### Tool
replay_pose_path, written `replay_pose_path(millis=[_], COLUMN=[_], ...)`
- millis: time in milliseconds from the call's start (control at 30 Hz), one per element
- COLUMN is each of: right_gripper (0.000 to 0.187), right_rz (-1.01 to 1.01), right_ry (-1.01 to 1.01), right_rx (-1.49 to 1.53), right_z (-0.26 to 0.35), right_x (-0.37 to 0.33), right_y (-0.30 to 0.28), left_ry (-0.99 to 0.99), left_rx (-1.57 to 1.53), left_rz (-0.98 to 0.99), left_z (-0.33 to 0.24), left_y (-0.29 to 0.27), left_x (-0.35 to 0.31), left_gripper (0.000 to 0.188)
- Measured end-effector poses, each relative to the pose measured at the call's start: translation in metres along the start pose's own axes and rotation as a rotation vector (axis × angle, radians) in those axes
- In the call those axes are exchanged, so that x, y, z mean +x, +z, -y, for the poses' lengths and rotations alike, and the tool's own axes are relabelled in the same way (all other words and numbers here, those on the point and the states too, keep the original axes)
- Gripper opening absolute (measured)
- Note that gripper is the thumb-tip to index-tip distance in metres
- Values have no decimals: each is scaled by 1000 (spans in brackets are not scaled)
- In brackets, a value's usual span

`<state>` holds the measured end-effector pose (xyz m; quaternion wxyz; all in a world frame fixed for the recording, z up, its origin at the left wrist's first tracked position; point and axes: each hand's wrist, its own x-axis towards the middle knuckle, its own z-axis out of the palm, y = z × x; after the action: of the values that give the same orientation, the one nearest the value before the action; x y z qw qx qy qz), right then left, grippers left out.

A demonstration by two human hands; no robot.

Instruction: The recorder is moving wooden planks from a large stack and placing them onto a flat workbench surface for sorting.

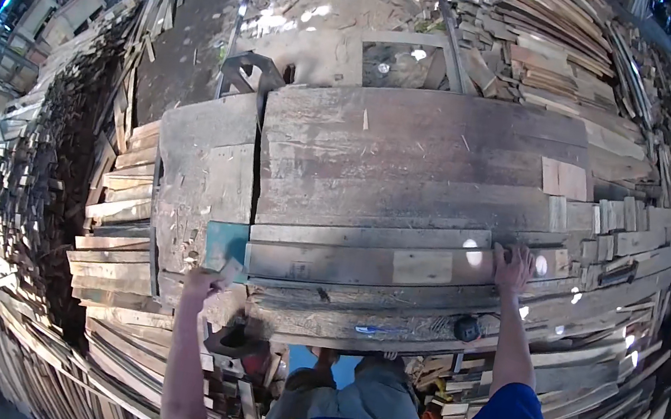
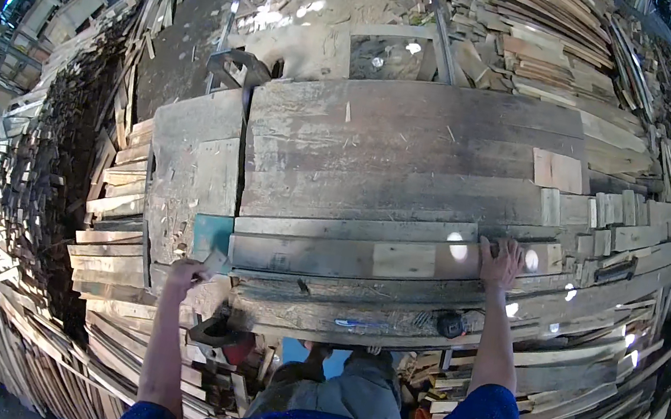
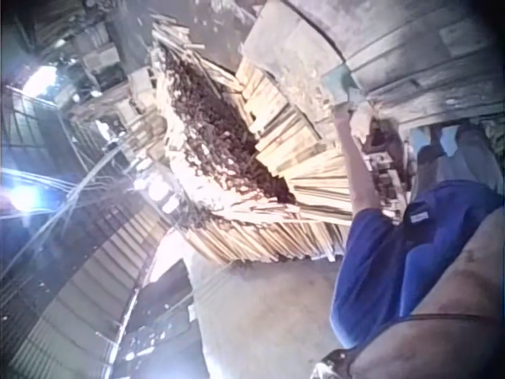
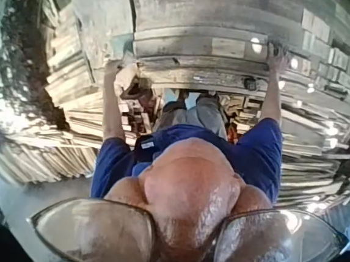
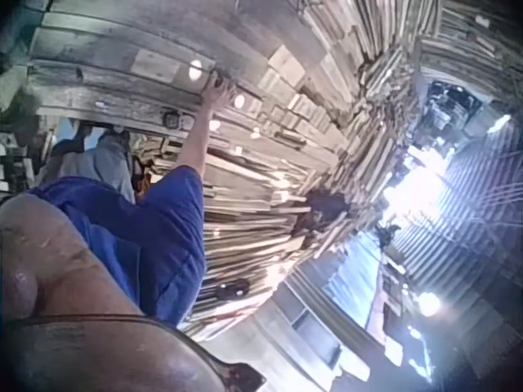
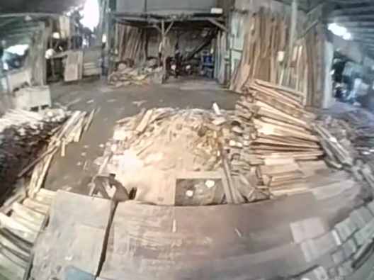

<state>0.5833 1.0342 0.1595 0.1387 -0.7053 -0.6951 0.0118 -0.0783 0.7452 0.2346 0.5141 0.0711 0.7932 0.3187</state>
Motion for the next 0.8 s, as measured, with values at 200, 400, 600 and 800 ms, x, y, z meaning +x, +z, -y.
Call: replay_pose_path(millis=[200,400,600,800], right_gripper=[47,65,82,46], right_rz=[-2,430,731,557], right_ry=[-38,-94,-271,-455], right_rx=[37,-160,-138,46], right_z=[18,16,-38,-28], right_x=[5,17,71,39], right_y=[-8,-36,-33,-74], left_ry=[-209,928,1145,774], left_rx=[946,-130,-159,-405], left_rz=[1013,-40,-63,-628], left_z=[-66,-249,-272,-40], left_y=[71,130,132,26], left_x=[-125,-158,-220,-173], left_gripper=[25,28,20,24])
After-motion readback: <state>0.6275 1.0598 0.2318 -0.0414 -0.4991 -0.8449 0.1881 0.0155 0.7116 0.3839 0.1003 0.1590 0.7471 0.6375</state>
